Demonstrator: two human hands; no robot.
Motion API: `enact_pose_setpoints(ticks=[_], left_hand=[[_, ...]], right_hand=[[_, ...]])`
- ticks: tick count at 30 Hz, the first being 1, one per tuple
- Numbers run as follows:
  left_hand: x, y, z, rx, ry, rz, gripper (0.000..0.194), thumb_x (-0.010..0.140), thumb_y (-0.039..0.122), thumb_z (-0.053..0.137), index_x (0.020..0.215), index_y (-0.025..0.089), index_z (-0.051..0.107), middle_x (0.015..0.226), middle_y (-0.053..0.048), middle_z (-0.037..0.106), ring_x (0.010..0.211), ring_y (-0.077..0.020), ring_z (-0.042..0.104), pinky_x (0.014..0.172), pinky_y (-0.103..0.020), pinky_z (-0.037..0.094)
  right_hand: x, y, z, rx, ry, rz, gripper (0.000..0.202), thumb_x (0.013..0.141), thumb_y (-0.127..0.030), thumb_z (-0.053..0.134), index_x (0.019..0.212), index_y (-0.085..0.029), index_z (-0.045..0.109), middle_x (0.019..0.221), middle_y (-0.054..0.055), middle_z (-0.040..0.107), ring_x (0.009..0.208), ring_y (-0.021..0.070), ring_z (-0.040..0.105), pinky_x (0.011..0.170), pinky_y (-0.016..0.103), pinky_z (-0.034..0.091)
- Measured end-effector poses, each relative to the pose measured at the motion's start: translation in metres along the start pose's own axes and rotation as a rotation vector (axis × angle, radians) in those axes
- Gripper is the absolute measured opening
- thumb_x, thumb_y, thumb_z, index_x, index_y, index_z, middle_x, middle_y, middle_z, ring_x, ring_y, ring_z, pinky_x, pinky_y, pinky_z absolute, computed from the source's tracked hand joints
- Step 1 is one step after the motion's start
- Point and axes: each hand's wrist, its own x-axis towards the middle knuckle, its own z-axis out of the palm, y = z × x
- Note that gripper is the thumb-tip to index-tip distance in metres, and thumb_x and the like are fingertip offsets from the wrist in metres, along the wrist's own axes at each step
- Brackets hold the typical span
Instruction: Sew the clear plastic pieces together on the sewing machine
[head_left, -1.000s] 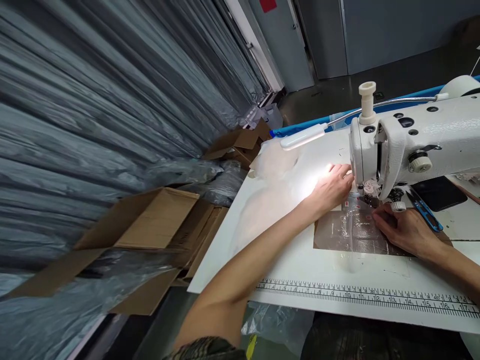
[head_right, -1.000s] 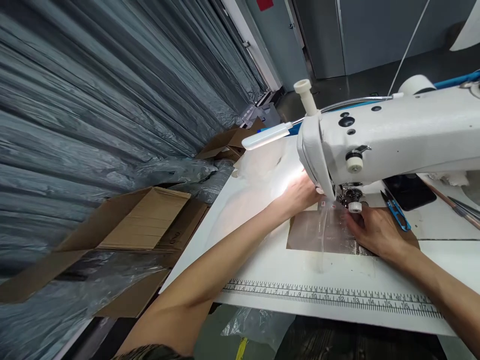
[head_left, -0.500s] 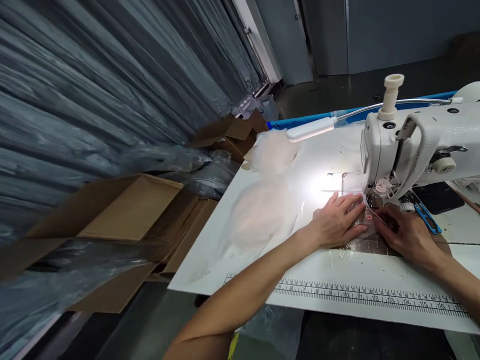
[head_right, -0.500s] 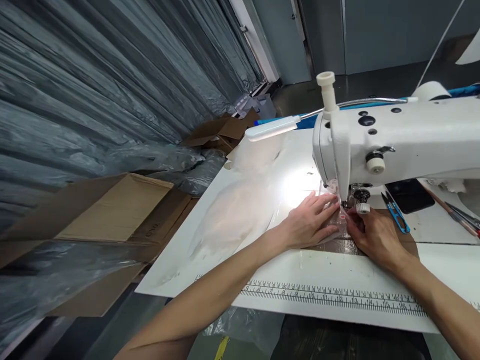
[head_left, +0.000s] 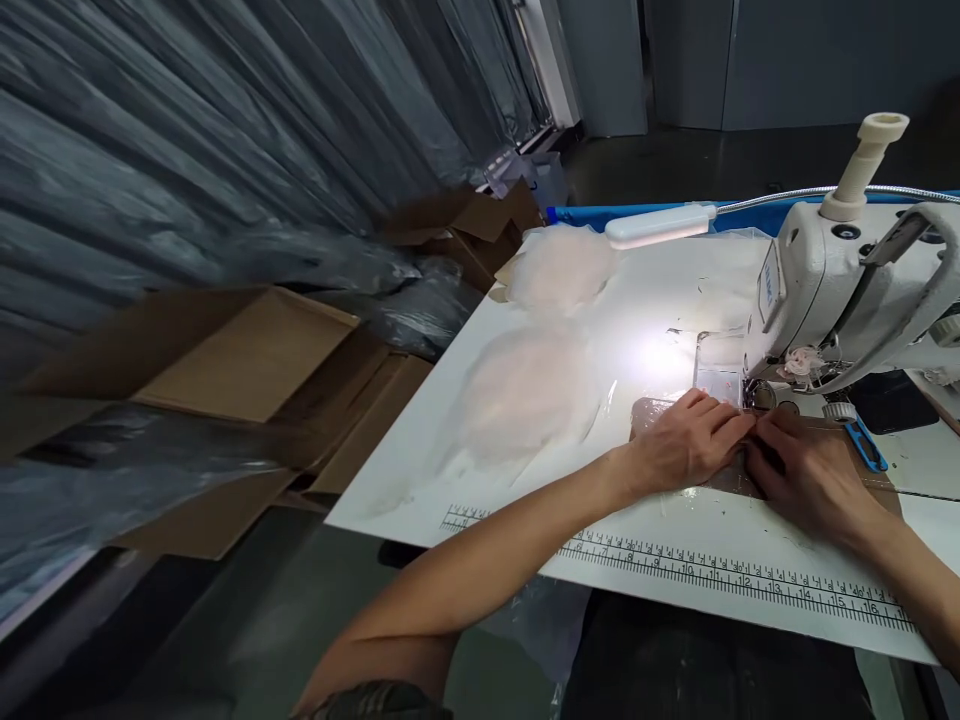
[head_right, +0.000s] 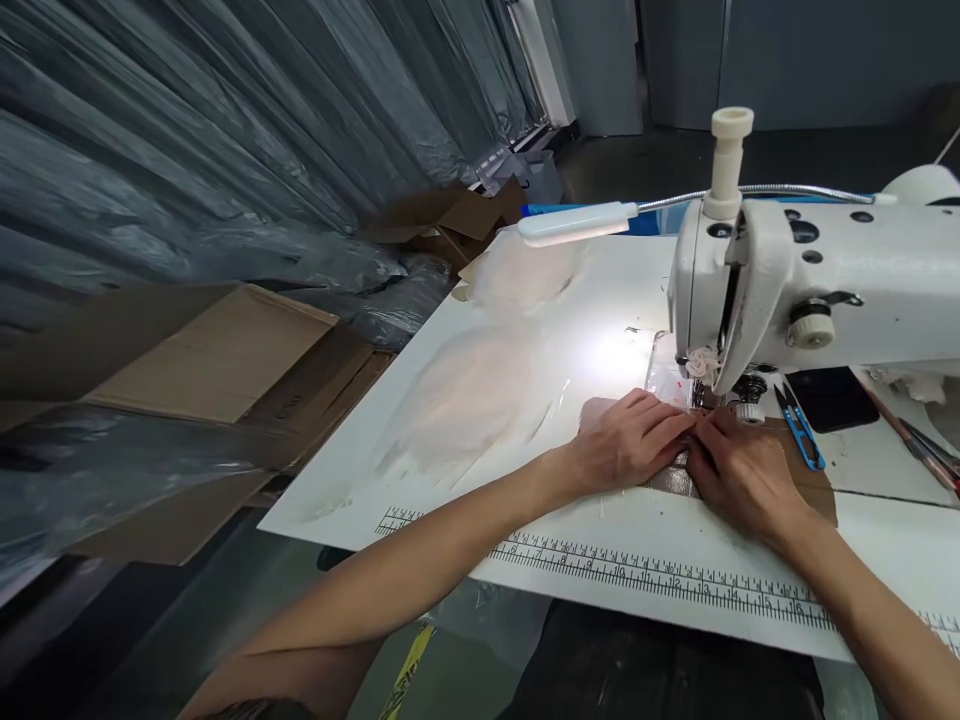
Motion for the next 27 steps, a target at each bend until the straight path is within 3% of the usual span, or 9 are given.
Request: enact_pose_setpoints(ticks=[4, 8, 11, 13, 17, 21, 27], left_hand=[[-0.005, -0.01, 0.001, -0.055, -0.063, 0.02, 0.022, 0.103, 0.024, 0.044, 0.097, 0.017, 0.064, 0.096, -0.003, 0.072, 0.079, -0.0115, 0.062, 0.073, -0.028, 0.048], [-0.005, -0.013, -0.001, -0.04, -0.034, 0.037, 0.027, 0.103, 0.02, 0.044, 0.086, 0.017, 0.065, 0.095, 0.0, 0.073, 0.071, -0.0089, 0.06, 0.074, -0.028, 0.047], [-0.005, -0.014, -0.003, -0.068, -0.034, 0.05, 0.026, 0.103, 0.019, 0.043, 0.09, 0.019, 0.065, 0.097, 0.0, 0.074, 0.075, -0.0084, 0.063, 0.083, -0.03, 0.049], [-0.005, -0.015, -0.004, -0.085, -0.015, 0.064, 0.025, 0.103, 0.019, 0.043, 0.091, 0.02, 0.065, 0.1, 0.001, 0.074, 0.079, -0.0079, 0.064, 0.088, -0.031, 0.048], [-0.004, -0.018, -0.005, -0.035, 0.033, 0.044, 0.022, 0.103, 0.024, 0.047, 0.088, 0.021, 0.064, 0.095, 0.0, 0.073, 0.079, -0.0098, 0.064, 0.075, -0.03, 0.046], [-0.004, -0.018, -0.004, -0.008, 0.019, 0.037, 0.023, 0.102, 0.025, 0.048, 0.086, 0.022, 0.063, 0.089, 0.001, 0.072, 0.075, -0.01, 0.061, 0.067, -0.029, 0.041], [-0.003, -0.018, 0.0, -0.055, 0.061, 0.092, 0.024, 0.103, 0.022, 0.046, 0.085, 0.019, 0.062, 0.092, 0.002, 0.074, 0.072, -0.0088, 0.061, 0.069, -0.027, 0.045]], right_hand=[[0.003, 0.008, -0.017, 0.259, -0.093, 0.182, 0.031, 0.091, -0.033, 0.045, 0.1, -0.019, 0.072, 0.078, 0.005, 0.07, 0.057, 0.0142, 0.06, 0.053, 0.027, 0.048], [0.008, 0.013, -0.027, 0.224, -0.07, 0.31, 0.034, 0.087, -0.035, 0.046, 0.098, -0.018, 0.073, 0.077, 0.005, 0.07, 0.059, 0.0157, 0.062, 0.052, 0.027, 0.047], [0.012, 0.016, -0.023, 0.183, -0.115, 0.259, 0.037, 0.089, -0.036, 0.043, 0.101, -0.021, 0.074, 0.079, 0.006, 0.071, 0.058, 0.0158, 0.061, 0.051, 0.028, 0.046], [0.013, 0.018, -0.018, 0.156, -0.157, 0.184, 0.039, 0.09, -0.035, 0.04, 0.107, -0.022, 0.073, 0.091, 0.007, 0.073, 0.06, 0.0157, 0.061, 0.05, 0.028, 0.045], [0.014, 0.023, -0.013, 0.078, -0.225, 0.062, 0.043, 0.093, -0.034, 0.037, 0.121, -0.026, 0.069, 0.111, 0.009, 0.07, 0.062, 0.0149, 0.06, 0.047, 0.027, 0.04], [0.013, 0.024, -0.012, -0.007, -0.283, 0.029, 0.046, 0.094, -0.033, 0.037, 0.131, -0.029, 0.063, 0.105, 0.008, 0.07, 0.062, 0.0148, 0.059, 0.045, 0.026, 0.035], [0.01, 0.023, -0.005, -0.124, -0.293, 0.031, 0.046, 0.095, -0.033, 0.037, 0.132, -0.03, 0.063, 0.099, 0.01, 0.069, 0.062, 0.0169, 0.059, 0.043, 0.026, 0.027]])
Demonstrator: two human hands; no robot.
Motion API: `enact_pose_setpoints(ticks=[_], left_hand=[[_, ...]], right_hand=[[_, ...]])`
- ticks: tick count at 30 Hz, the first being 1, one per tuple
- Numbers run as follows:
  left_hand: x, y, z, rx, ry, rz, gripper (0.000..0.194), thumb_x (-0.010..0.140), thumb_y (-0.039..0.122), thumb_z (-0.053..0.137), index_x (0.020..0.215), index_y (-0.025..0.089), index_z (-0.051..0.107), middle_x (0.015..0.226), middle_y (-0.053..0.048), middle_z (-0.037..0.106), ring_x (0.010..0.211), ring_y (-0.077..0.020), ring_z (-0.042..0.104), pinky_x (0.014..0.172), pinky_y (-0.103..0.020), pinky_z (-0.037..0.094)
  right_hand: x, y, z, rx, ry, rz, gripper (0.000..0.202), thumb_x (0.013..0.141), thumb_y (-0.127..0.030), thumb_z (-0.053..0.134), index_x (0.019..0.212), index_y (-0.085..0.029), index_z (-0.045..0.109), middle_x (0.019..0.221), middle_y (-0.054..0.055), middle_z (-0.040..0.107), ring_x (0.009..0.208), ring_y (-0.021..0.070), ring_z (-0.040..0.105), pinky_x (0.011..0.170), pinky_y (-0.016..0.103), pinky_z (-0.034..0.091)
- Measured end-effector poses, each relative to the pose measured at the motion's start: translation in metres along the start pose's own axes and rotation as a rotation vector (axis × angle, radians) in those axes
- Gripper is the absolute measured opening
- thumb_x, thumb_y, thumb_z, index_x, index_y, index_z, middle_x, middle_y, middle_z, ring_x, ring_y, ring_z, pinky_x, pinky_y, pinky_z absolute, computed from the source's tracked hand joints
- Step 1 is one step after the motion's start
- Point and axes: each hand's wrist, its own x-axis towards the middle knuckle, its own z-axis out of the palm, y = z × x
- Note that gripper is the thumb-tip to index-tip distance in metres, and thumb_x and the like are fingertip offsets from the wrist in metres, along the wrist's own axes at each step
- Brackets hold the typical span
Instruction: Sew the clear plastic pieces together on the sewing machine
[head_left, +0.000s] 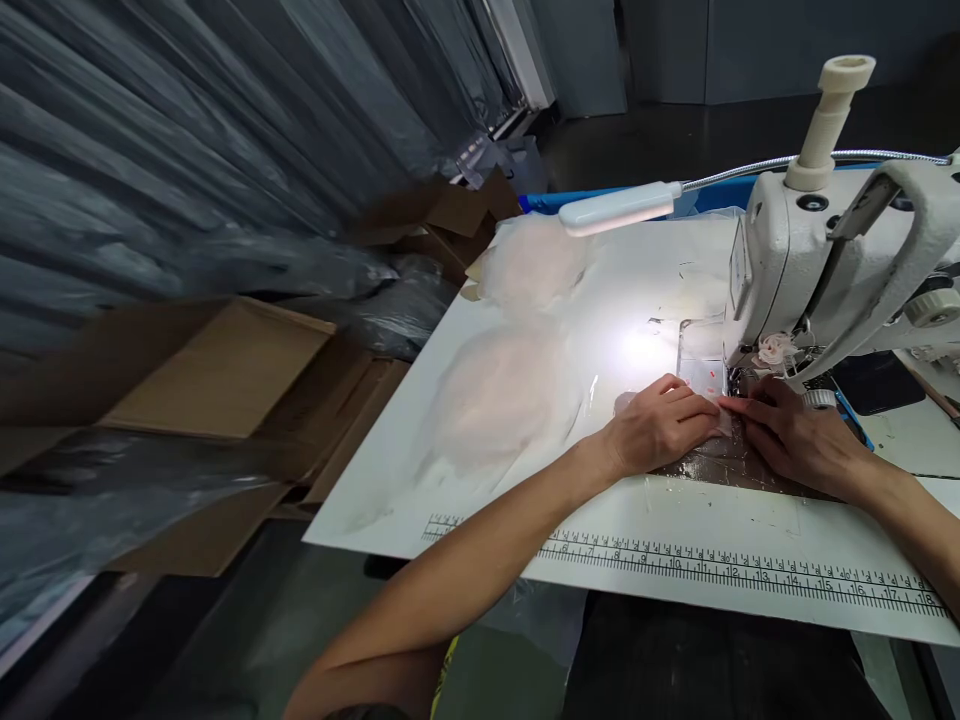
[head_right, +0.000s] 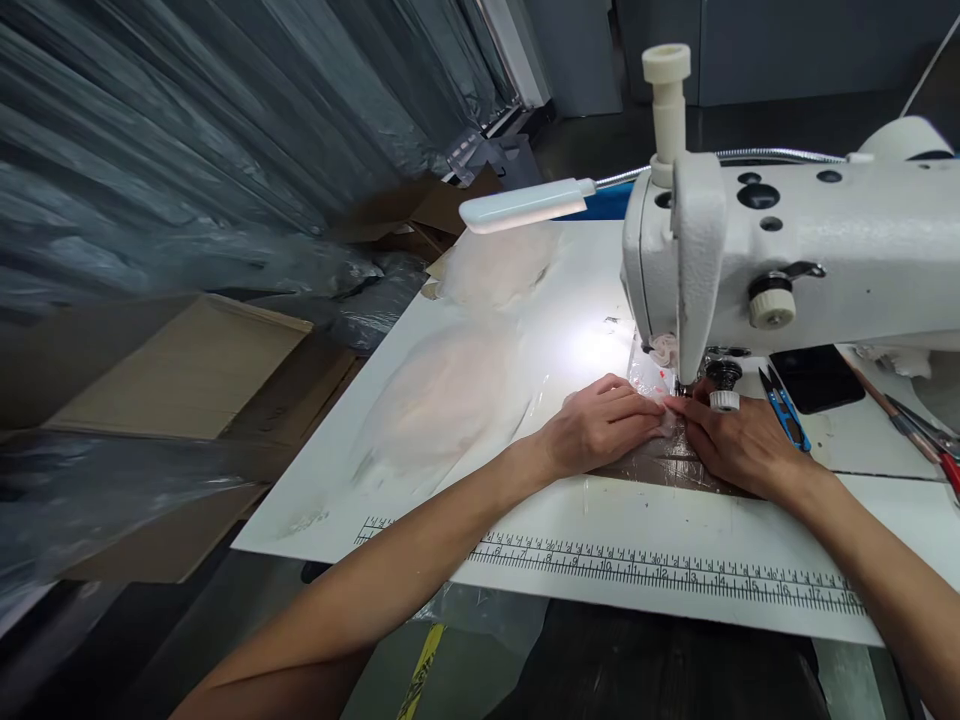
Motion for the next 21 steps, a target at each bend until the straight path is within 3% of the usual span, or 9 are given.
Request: enact_pose_setpoints(ticks=[5, 13, 21], left_hand=[[-0.0005, -0.0005, -0.0027, -0.068, -0.12, -0.04, 0.026, 0.103, 0.022, 0.043, 0.089, 0.018, 0.064, 0.092, -0.001, 0.073, 0.076, -0.0104, 0.062, 0.069, -0.027, 0.046], [-0.003, -0.0005, -0.0046, -0.095, -0.153, -0.062, 0.026, 0.102, 0.021, 0.041, 0.088, 0.02, 0.063, 0.095, 0.0, 0.072, 0.076, -0.0099, 0.06, 0.075, -0.03, 0.042], [-0.0018, -0.0007, -0.0062, -0.015, -0.126, -0.003, 0.027, 0.1, 0.017, 0.043, 0.082, 0.02, 0.063, 0.097, -0.001, 0.073, 0.074, -0.0106, 0.058, 0.081, -0.032, 0.045]], right_hand=[[-0.002, -0.0007, 0.0079, -0.053, 0.055, 0.004, 0.046, 0.095, -0.036, 0.035, 0.13, -0.027, 0.063, 0.093, 0.012, 0.069, 0.06, 0.0184, 0.057, 0.043, 0.028, 0.024], [-0.0056, -0.0058, 0.0023, -0.036, 0.081, -0.008, 0.047, 0.096, -0.032, 0.033, 0.129, -0.024, 0.065, 0.091, 0.012, 0.066, 0.063, 0.0177, 0.056, 0.05, 0.03, 0.038], [-0.007, -0.0052, 0.0048, -0.082, 0.102, -0.035, 0.047, 0.096, -0.031, 0.034, 0.132, -0.026, 0.063, 0.093, 0.013, 0.065, 0.065, 0.0185, 0.057, 0.05, 0.029, 0.037]])
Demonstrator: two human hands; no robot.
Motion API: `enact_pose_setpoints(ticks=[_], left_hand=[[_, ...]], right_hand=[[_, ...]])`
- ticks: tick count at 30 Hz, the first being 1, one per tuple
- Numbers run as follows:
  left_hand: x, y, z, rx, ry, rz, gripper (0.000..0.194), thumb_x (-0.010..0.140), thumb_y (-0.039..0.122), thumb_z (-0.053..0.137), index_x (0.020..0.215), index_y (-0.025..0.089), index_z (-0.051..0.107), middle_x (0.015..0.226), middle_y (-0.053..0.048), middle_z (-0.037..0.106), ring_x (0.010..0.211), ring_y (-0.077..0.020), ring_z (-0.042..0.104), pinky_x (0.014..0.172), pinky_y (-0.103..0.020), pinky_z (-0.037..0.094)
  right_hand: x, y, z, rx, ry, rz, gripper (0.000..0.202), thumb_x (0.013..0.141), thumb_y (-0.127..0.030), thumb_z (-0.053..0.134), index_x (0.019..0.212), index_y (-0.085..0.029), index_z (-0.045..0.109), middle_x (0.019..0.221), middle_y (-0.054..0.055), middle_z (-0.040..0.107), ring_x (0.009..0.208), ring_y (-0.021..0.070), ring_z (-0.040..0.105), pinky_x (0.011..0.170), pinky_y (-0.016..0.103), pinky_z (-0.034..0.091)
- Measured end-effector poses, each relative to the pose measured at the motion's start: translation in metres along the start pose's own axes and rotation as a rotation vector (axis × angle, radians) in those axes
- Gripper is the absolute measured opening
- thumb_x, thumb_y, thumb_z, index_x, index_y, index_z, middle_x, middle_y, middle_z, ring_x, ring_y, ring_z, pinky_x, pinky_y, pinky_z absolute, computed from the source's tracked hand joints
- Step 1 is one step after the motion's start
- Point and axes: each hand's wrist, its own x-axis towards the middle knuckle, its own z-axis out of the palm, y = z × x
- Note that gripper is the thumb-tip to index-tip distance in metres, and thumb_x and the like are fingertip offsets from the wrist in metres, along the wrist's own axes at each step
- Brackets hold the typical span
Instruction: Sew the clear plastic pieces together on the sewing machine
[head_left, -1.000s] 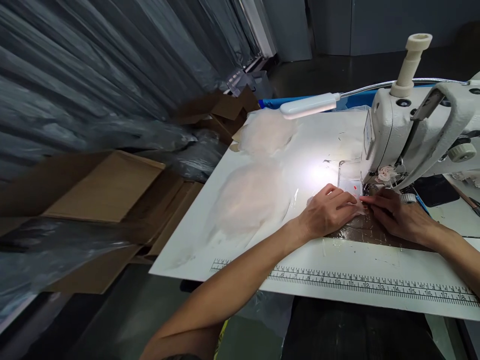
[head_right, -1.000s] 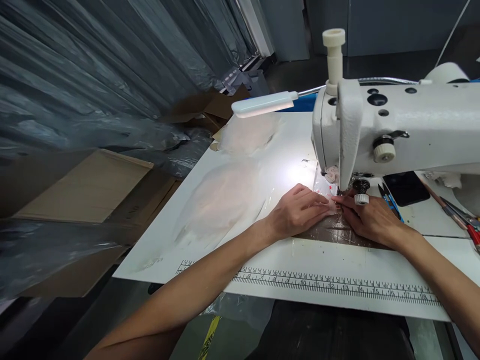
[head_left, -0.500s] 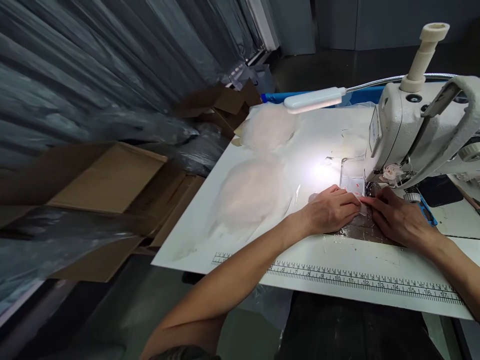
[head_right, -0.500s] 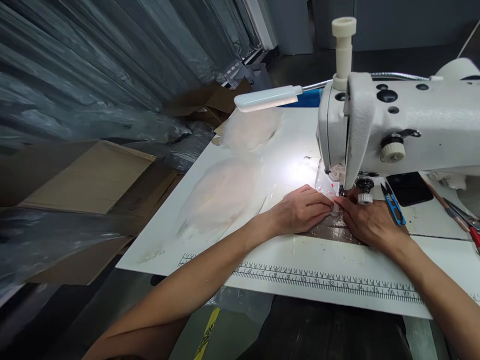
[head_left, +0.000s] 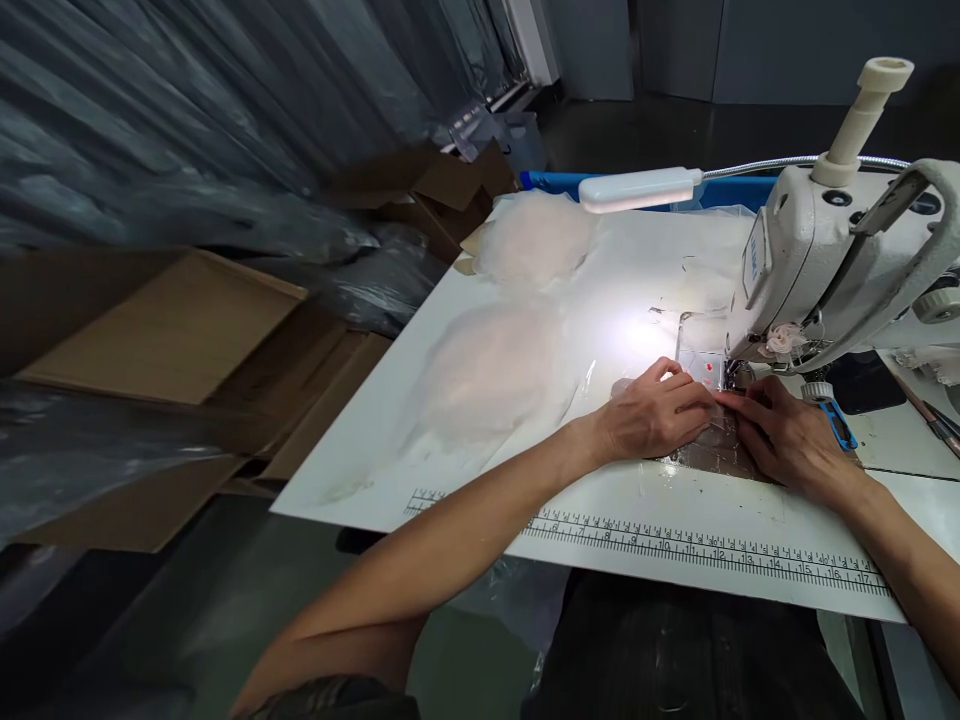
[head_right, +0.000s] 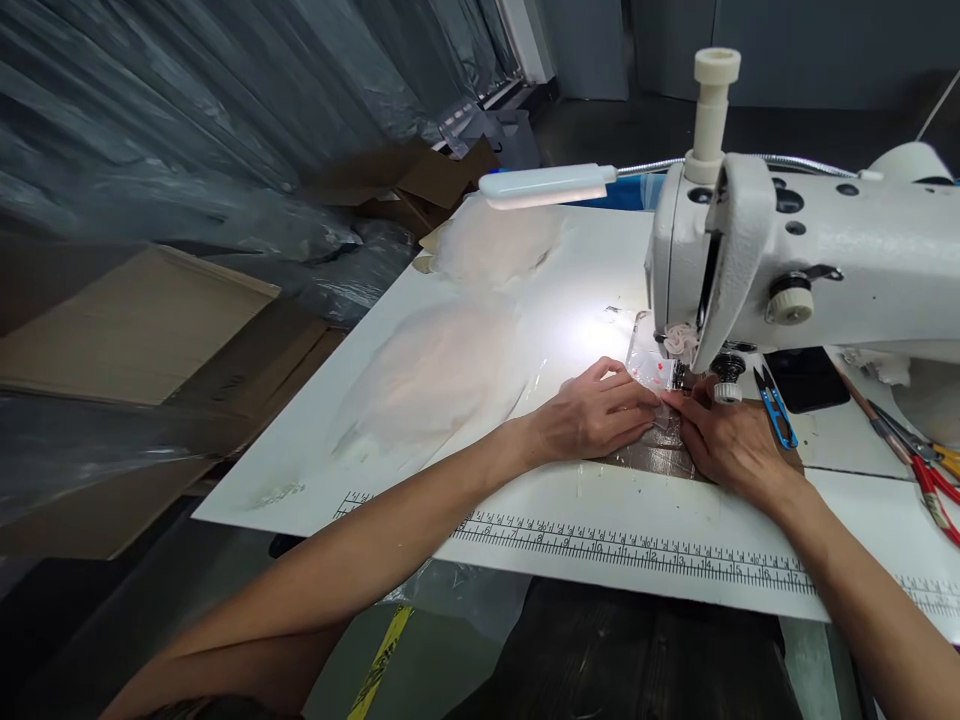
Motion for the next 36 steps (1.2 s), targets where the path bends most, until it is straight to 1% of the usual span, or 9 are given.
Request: enact_pose_setpoints(ticks=[8, 12, 15, 19, 22, 24, 27, 32, 36], left_hand=[[0.0, 0.0, -0.001, -0.057, -0.066, -0.007, 0.029, 0.101, 0.017, 0.041, 0.086, 0.02, 0.065, 0.097, -0.002, 0.072, 0.077, -0.0111, 0.058, 0.082, -0.033, 0.047], [0.002, 0.0, -0.003, -0.041, -0.11, -0.006, 0.03, 0.101, 0.019, 0.039, 0.086, 0.019, 0.065, 0.096, -0.002, 0.072, 0.076, -0.0116, 0.058, 0.077, -0.031, 0.046], [0.003, 0.0, -0.005, -0.04, -0.14, 0.003, 0.031, 0.101, 0.02, 0.039, 0.085, 0.019, 0.065, 0.093, -0.003, 0.071, 0.074, -0.0118, 0.058, 0.074, -0.031, 0.045], [0.005, 0.002, -0.006, -0.009, -0.187, -0.001, 0.035, 0.102, 0.02, 0.037, 0.083, 0.019, 0.067, 0.09, -0.004, 0.071, 0.073, -0.0123, 0.058, 0.072, -0.031, 0.046], [0.005, 0.003, -0.004, 0.013, -0.169, 0.006, 0.038, 0.102, 0.02, 0.036, 0.081, 0.019, 0.068, 0.091, -0.005, 0.071, 0.071, -0.0121, 0.058, 0.071, -0.031, 0.046], [0.005, 0.003, -0.002, 0.032, -0.148, 0.018, 0.038, 0.102, 0.019, 0.036, 0.081, 0.018, 0.068, 0.091, -0.005, 0.072, 0.07, -0.0119, 0.058, 0.07, -0.031, 0.046], [0.004, 0.003, 0.0, 0.049, -0.118, 0.031, 0.038, 0.102, 0.019, 0.037, 0.08, 0.018, 0.068, 0.09, -0.004, 0.072, 0.069, -0.012, 0.058, 0.07, -0.031, 0.045], [0.003, 0.002, 0.003, 0.06, -0.07, 0.041, 0.035, 0.101, 0.019, 0.04, 0.078, 0.018, 0.067, 0.089, -0.004, 0.071, 0.068, -0.0117, 0.057, 0.069, -0.031, 0.043], [0.002, 0.002, 0.004, 0.059, -0.03, 0.048, 0.033, 0.101, 0.019, 0.042, 0.078, 0.017, 0.067, 0.086, -0.004, 0.071, 0.068, -0.0116, 0.057, 0.07, -0.03, 0.043]], right_hand=[[0.0, 0.002, -0.001, 0.013, -0.008, 0.007, 0.046, 0.097, -0.034, 0.034, 0.133, -0.027, 0.063, 0.095, 0.013, 0.064, 0.065, 0.0176, 0.056, 0.05, 0.028, 0.039], [0.001, 0.0, -0.002, -0.008, -0.01, 0.005, 0.046, 0.095, -0.032, 0.036, 0.132, -0.027, 0.064, 0.103, 0.014, 0.064, 0.066, 0.0178, 0.058, 0.048, 0.028, 0.039], [0.0, 0.001, -0.006, 0.12, 0.015, 0.044, 0.046, 0.095, -0.032, 0.036, 0.129, -0.023, 0.066, 0.1, 0.014, 0.066, 0.07, 0.0204, 0.062, 0.053, 0.031, 0.045], [-0.002, 0.005, -0.013, 0.369, 0.075, 0.161, 0.044, 0.095, -0.032, 0.038, 0.124, -0.02, 0.067, 0.091, 0.011, 0.071, 0.08, 0.0222, 0.067, 0.071, 0.036, 0.054], [-0.002, 0.005, -0.015, 0.415, 0.087, 0.238, 0.041, 0.092, -0.03, 0.041, 0.117, -0.018, 0.071, 0.092, 0.011, 0.073, 0.079, 0.0224, 0.068, 0.072, 0.037, 0.056], [-0.002, 0.003, -0.015, 0.397, 0.09, 0.245, 0.04, 0.09, -0.028, 0.042, 0.113, -0.018, 0.073, 0.089, 0.01, 0.073, 0.076, 0.0222, 0.068, 0.071, 0.036, 0.056], [-0.003, 0.002, -0.012, 0.348, 0.109, 0.197, 0.039, 0.088, -0.024, 0.042, 0.109, -0.021, 0.075, 0.085, 0.008, 0.072, 0.076, 0.0219, 0.068, 0.072, 0.037, 0.056], [-0.006, 0.002, -0.01, 0.29, 0.16, 0.046, 0.039, 0.088, -0.019, 0.043, 0.11, -0.021, 0.075, 0.094, 0.008, 0.07, 0.08, 0.0199, 0.067, 0.075, 0.036, 0.058], [-0.008, 0.002, -0.007, 0.232, 0.158, -0.068, 0.037, 0.092, -0.021, 0.043, 0.112, -0.026, 0.074, 0.096, 0.008, 0.065, 0.079, 0.0165, 0.065, 0.067, 0.03, 0.057]])
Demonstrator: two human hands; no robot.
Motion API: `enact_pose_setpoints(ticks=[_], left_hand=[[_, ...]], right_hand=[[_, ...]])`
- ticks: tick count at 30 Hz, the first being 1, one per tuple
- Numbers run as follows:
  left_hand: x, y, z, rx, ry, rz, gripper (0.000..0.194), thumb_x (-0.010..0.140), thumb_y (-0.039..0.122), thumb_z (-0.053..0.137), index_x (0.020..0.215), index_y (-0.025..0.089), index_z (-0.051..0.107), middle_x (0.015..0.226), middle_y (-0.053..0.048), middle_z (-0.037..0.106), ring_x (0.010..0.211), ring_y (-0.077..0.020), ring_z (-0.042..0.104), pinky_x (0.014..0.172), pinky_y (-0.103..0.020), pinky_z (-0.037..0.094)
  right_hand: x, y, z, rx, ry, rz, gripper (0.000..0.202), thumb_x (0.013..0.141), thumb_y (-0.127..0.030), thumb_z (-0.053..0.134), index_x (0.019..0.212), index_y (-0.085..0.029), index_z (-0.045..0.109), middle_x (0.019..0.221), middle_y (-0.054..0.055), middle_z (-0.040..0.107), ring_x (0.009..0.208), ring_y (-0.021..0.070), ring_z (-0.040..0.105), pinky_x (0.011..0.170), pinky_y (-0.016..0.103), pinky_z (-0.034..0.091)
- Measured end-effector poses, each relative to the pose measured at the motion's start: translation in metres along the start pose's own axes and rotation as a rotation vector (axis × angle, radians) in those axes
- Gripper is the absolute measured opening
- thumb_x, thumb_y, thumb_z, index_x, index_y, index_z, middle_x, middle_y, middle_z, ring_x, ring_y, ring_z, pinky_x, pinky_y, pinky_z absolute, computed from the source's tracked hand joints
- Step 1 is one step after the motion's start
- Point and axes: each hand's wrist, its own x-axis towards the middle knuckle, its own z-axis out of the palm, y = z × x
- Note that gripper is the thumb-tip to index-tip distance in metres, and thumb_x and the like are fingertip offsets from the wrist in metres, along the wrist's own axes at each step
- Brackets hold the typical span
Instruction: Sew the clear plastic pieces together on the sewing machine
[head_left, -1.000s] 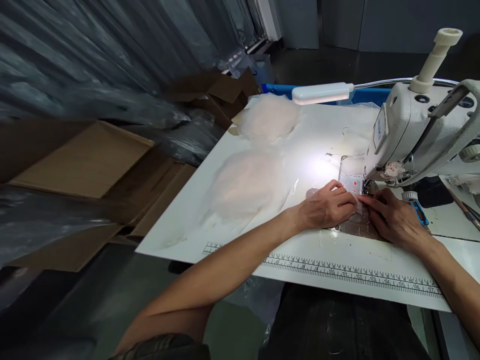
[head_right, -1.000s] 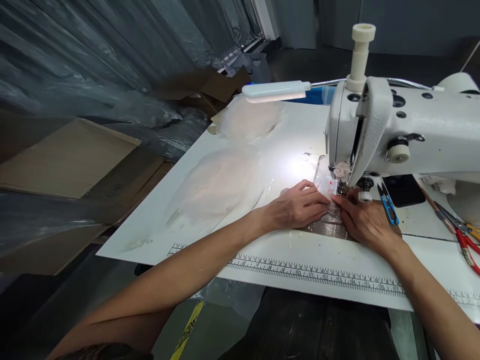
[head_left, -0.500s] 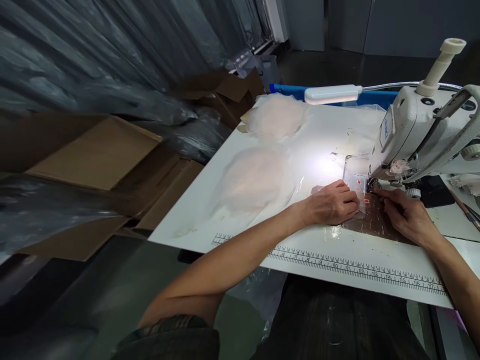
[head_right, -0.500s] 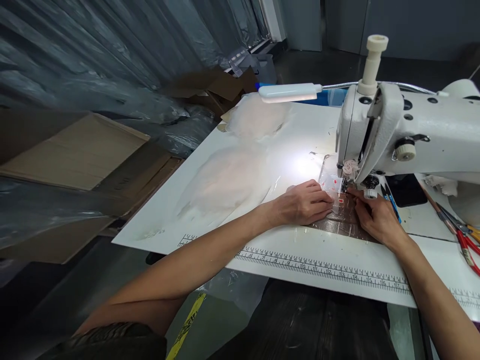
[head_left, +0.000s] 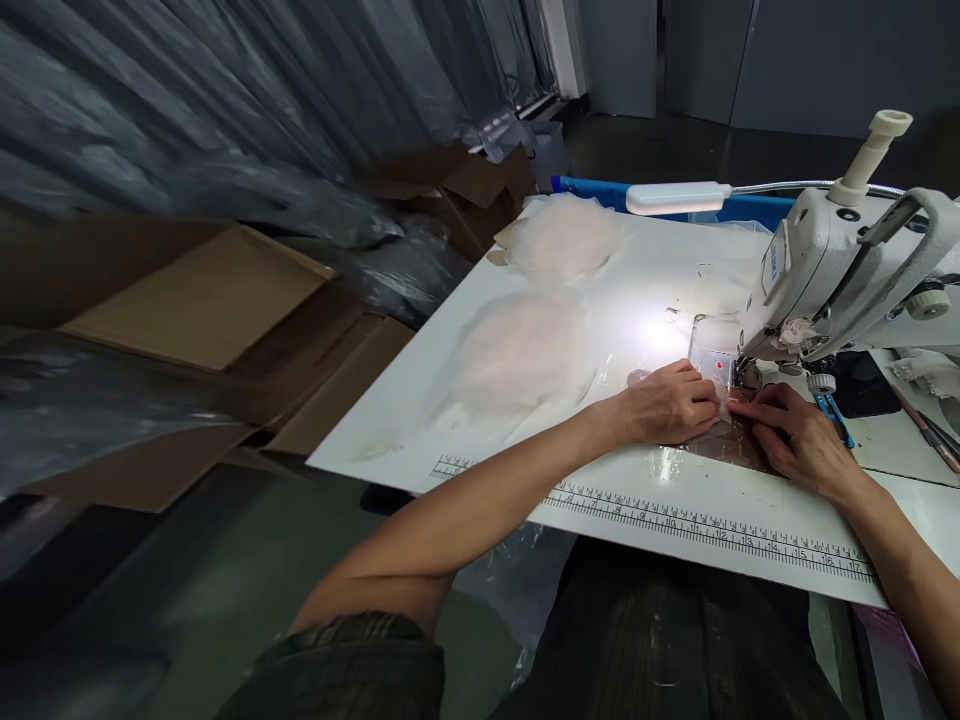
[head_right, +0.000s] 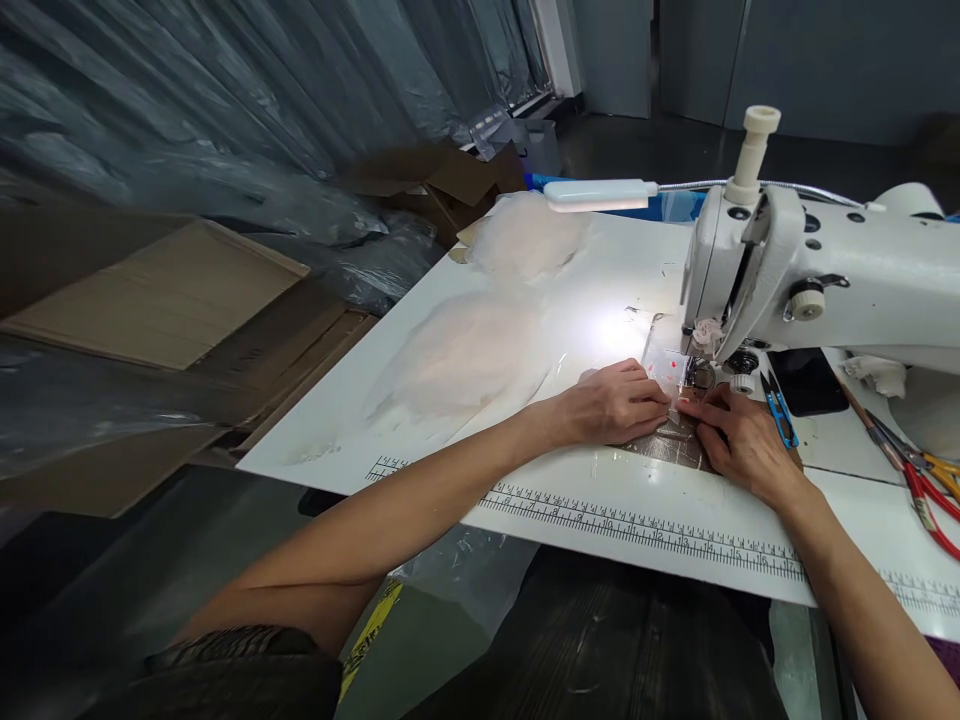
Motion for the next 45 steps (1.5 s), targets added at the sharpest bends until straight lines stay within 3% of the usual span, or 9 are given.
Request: enact_pose_setpoints(ticks=[6, 8, 12, 14, 19, 27, 45], left_hand=[[-0.001, 0.002, -0.002, -0.058, 0.014, -0.004, 0.03, 0.1, 0.021, 0.045, 0.08, 0.018, 0.067, 0.09, -0.002, 0.072, 0.072, -0.0117, 0.059, 0.073, -0.031, 0.043], [-0.001, 0.001, -0.006, -0.103, 0.104, -0.026, 0.026, 0.098, 0.027, 0.049, 0.082, 0.018, 0.067, 0.092, -0.002, 0.072, 0.074, -0.0119, 0.061, 0.077, -0.032, 0.044], [0.003, -0.005, -0.013, -0.076, 0.394, -0.365, 0.027, 0.097, 0.027, 0.048, 0.077, 0.015, 0.062, 0.082, -0.003, 0.07, 0.071, -0.0126, 0.06, 0.068, -0.03, 0.046], [0.004, -0.006, -0.013, -0.069, 0.427, -0.46, 0.025, 0.098, 0.022, 0.046, 0.079, 0.014, 0.061, 0.078, -0.004, 0.068, 0.071, -0.0127, 0.059, 0.065, -0.028, 0.047], [0.004, 0.004, -0.003, -0.044, 0.24, -0.296, 0.026, 0.099, 0.022, 0.043, 0.084, 0.014, 0.063, 0.084, -0.005, 0.07, 0.068, -0.013, 0.056, 0.062, -0.028, 0.045], [-0.002, 0.007, 0.001, 0.052, 0.017, -0.278, 0.027, 0.102, 0.028, 0.04, 0.107, 0.015, 0.064, 0.107, -0.007, 0.069, 0.076, -0.0162, 0.054, 0.067, -0.032, 0.04], [0.005, 0.016, -0.004, 0.103, -0.095, -0.318, 0.041, 0.104, 0.037, 0.032, 0.117, 0.013, 0.062, 0.131, -0.011, 0.062, 0.088, -0.0222, 0.054, 0.077, -0.038, 0.037]], right_hand=[[-0.002, 0.003, 0.003, -0.085, -0.02, -0.11, 0.034, 0.093, -0.019, 0.047, 0.112, -0.026, 0.074, 0.097, 0.01, 0.06, 0.081, 0.0172, 0.063, 0.062, 0.029, 0.055], [-0.002, 0.004, 0.004, -0.072, -0.012, -0.134, 0.033, 0.093, -0.018, 0.048, 0.112, -0.023, 0.074, 0.097, 0.01, 0.059, 0.081, 0.0168, 0.062, 0.065, 0.03, 0.056], [-0.003, 0.005, 0.004, -0.051, -0.013, -0.125, 0.033, 0.093, -0.018, 0.048, 0.111, -0.024, 0.075, 0.097, 0.009, 0.059, 0.081, 0.0163, 0.062, 0.066, 0.029, 0.056], [-0.003, 0.005, 0.005, -0.056, -0.022, -0.105, 0.034, 0.094, -0.019, 0.047, 0.111, -0.026, 0.075, 0.098, 0.009, 0.059, 0.081, 0.0164, 0.063, 0.067, 0.03, 0.056], [-0.004, 0.004, 0.004, -0.051, -0.033, -0.107, 0.032, 0.094, -0.019, 0.047, 0.112, -0.024, 0.074, 0.098, 0.01, 0.059, 0.082, 0.0168, 0.063, 0.069, 0.03, 0.056], [-0.003, 0.001, 0.003, -0.091, -0.064, -0.097, 0.033, 0.095, -0.021, 0.045, 0.114, -0.025, 0.072, 0.1, 0.011, 0.061, 0.081, 0.0181, 0.063, 0.065, 0.031, 0.055], [-0.002, -0.002, 0.002, -0.248, -0.055, -0.154, 0.033, 0.097, -0.02, 0.042, 0.118, -0.022, 0.068, 0.096, 0.011, 0.06, 0.077, 0.0184, 0.061, 0.059, 0.029, 0.052]])
